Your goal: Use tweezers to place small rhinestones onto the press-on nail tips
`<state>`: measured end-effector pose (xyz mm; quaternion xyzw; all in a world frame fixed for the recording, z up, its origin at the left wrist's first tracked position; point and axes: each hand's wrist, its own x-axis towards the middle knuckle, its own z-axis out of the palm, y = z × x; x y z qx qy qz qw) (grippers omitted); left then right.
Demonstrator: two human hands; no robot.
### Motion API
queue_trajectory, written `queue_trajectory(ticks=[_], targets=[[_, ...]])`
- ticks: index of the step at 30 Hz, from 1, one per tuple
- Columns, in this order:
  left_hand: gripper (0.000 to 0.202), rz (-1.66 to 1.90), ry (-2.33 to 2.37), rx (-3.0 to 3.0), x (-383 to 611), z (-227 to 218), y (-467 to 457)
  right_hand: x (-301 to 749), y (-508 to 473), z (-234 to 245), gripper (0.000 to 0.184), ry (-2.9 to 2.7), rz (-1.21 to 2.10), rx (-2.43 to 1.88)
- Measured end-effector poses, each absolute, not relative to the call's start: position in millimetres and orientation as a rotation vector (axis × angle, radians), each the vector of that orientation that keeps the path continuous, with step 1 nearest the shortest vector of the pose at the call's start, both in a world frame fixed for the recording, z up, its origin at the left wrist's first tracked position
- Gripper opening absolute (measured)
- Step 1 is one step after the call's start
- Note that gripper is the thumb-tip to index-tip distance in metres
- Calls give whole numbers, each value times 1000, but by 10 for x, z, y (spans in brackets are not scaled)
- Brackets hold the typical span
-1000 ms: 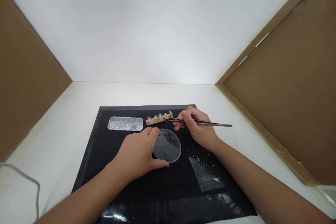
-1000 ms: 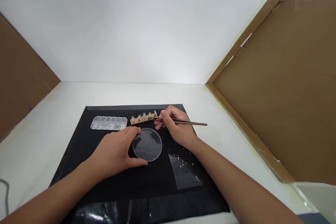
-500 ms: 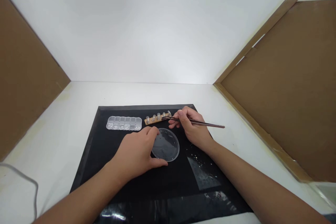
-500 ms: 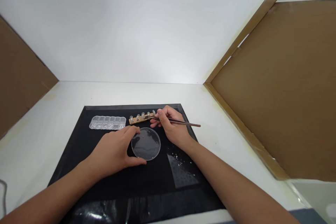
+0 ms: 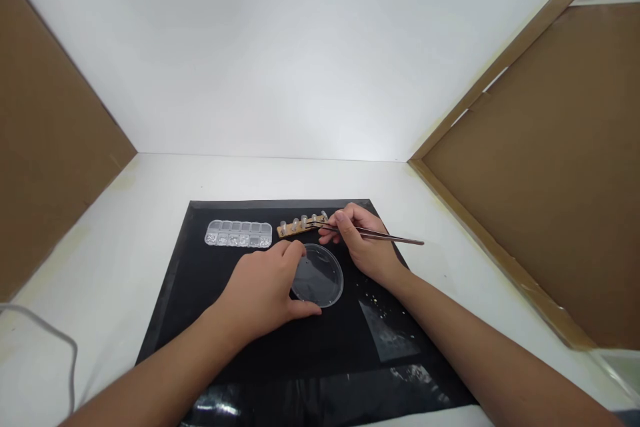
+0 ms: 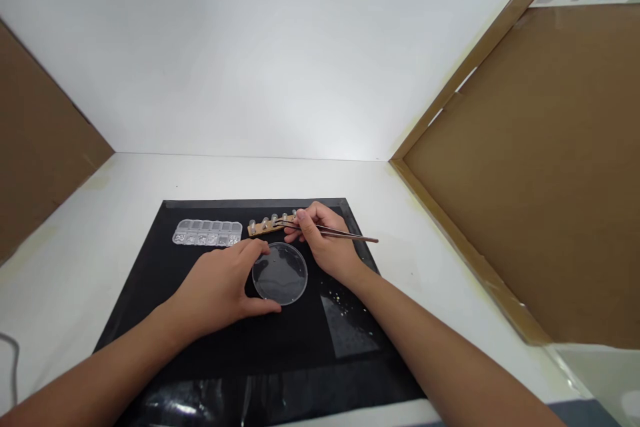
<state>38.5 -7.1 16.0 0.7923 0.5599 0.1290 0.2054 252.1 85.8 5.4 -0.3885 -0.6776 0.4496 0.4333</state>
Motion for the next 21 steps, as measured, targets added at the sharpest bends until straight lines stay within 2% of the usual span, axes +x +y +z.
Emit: queue_trajectory(ticks=[21], targets=[[63, 342, 1571, 2207, 384, 154, -65, 2524, 865, 32, 43, -1709, 1110, -987]])
